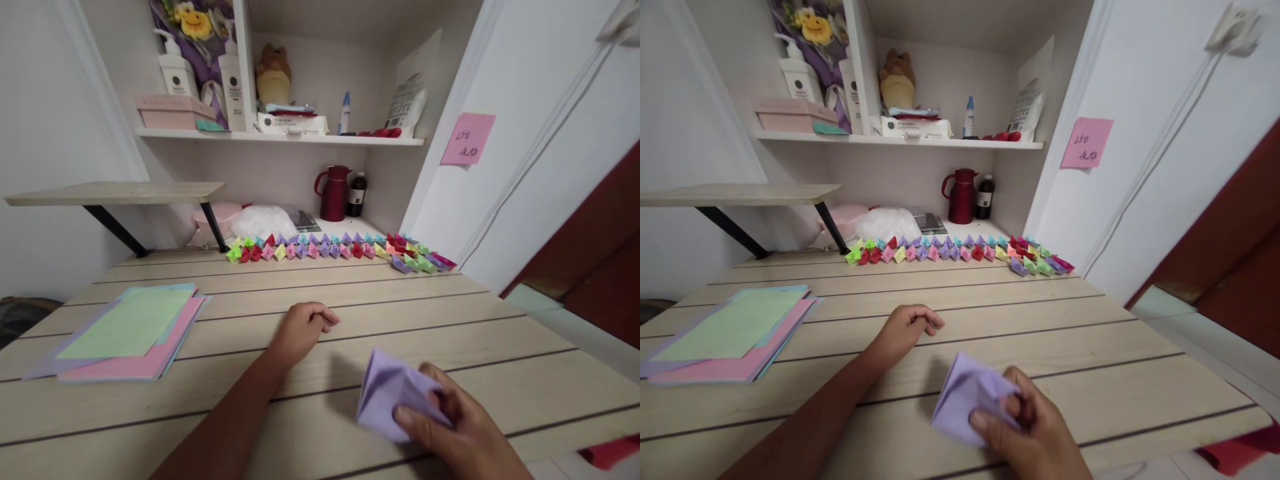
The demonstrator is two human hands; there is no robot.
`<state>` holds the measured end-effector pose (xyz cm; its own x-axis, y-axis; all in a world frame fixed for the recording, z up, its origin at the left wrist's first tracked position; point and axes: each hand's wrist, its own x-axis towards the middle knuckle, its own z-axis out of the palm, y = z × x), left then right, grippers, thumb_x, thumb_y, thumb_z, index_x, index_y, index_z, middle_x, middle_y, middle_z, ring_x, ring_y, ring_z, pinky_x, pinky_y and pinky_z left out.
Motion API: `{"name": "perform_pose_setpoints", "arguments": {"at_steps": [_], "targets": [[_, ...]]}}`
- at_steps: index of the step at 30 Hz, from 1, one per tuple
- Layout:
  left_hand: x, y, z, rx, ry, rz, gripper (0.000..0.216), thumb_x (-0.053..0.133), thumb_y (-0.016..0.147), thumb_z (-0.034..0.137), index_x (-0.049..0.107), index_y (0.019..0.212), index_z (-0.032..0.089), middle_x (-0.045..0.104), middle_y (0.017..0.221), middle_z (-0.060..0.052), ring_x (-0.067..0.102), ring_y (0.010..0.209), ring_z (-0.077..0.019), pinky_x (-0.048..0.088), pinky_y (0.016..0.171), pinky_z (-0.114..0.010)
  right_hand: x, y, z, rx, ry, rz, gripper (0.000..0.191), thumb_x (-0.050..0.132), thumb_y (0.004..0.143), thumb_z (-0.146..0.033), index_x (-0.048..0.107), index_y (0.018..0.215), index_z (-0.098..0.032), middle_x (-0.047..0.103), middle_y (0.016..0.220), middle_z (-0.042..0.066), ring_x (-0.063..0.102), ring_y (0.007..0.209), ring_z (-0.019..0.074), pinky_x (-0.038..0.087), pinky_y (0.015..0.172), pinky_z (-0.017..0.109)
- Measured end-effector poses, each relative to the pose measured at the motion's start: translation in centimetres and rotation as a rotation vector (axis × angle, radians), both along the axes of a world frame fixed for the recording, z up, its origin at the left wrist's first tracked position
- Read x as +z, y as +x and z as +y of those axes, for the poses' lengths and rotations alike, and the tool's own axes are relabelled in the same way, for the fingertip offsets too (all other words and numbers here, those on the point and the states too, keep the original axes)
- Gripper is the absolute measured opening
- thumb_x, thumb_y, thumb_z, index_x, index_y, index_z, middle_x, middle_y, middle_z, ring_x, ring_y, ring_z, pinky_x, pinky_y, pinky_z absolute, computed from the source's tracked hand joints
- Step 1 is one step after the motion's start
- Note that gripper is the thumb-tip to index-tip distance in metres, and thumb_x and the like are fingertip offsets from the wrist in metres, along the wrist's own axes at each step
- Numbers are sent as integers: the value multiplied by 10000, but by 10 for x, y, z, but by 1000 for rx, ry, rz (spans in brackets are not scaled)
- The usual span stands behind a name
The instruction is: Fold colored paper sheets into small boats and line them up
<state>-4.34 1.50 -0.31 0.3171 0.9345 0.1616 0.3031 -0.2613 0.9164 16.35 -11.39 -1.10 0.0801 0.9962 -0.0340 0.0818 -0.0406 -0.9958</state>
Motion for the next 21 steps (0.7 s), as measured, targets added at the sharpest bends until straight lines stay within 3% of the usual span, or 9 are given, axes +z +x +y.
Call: {"name": "perform_pose_setpoints", "arguments": {"at_steps": [3, 6, 8, 11, 15, 17, 21], "targets": [[5, 0, -2, -93, -148, -331, 343, 449, 896, 318, 662, 1106, 152, 707, 1012, -93, 645, 912, -191, 473, 838, -318, 18, -25, 41, 4, -110, 388, 418, 833, 576, -382, 653, 910, -205, 702, 800, 1, 620, 704, 162, 469, 606, 218], [7, 3, -5, -233, -256, -638, 570, 344, 925, 555, 643, 1155, 129, 683, 1086, -134, 618, 988, -229, 437, 908, -362, 26, -47, 83, 83, -109, 539, 402, 847, 587, -322, 650, 915, -197, 695, 770, -8, 604, 653, 134, 449, 573, 203], [5, 7, -4, -291, -312, -777, 729, 240, 893, 667, 642, 1155, 117, 689, 1046, -151, 624, 944, -246, 456, 855, -376, 27, -59, 106, 94, -101, 592, 394, 843, 608, -298, 644, 936, -203, 711, 819, -3, 620, 670, 132, 460, 592, 209], [0, 9, 0, -145, -245, -904, 746, 299, 850, 713, 642, 1150, 122, 678, 1056, -147, 609, 930, -232, 455, 818, -337, 24, -75, 132, 123, -66, 637, 374, 840, 618, -290, 641, 919, -194, 727, 879, 21, 648, 726, 151, 484, 647, 235], [-3, 4, 7, 119, -153, -920, 473, 639, 773, 552, 698, 942, 115, 689, 833, -87, 580, 728, -163, 434, 704, -261, 19, -94, 144, 151, -30, 626, 411, 856, 581, -303, 641, 905, -171, 725, 824, 26, 655, 731, 178, 497, 718, 283], [-4, 0, 10, 214, -150, -901, 425, 697, 721, 530, 689, 809, 114, 648, 697, -43, 527, 614, -130, 408, 613, -235, 17, -100, 142, 199, -17, 599, 430, 847, 591, -321, 636, 929, -159, 718, 834, 34, 658, 764, 194, 497, 746, 303], [-5, -8, 17, 338, -109, -704, 418, 696, 685, 542, 612, 679, 132, 562, 629, 5, 459, 578, -110, 374, 569, -226, 16, -92, 145, 260, -28, 469, 416, 798, 665, -359, 593, 987, -194, 690, 842, 20, 651, 782, 189, 494, 667, 280]]}}
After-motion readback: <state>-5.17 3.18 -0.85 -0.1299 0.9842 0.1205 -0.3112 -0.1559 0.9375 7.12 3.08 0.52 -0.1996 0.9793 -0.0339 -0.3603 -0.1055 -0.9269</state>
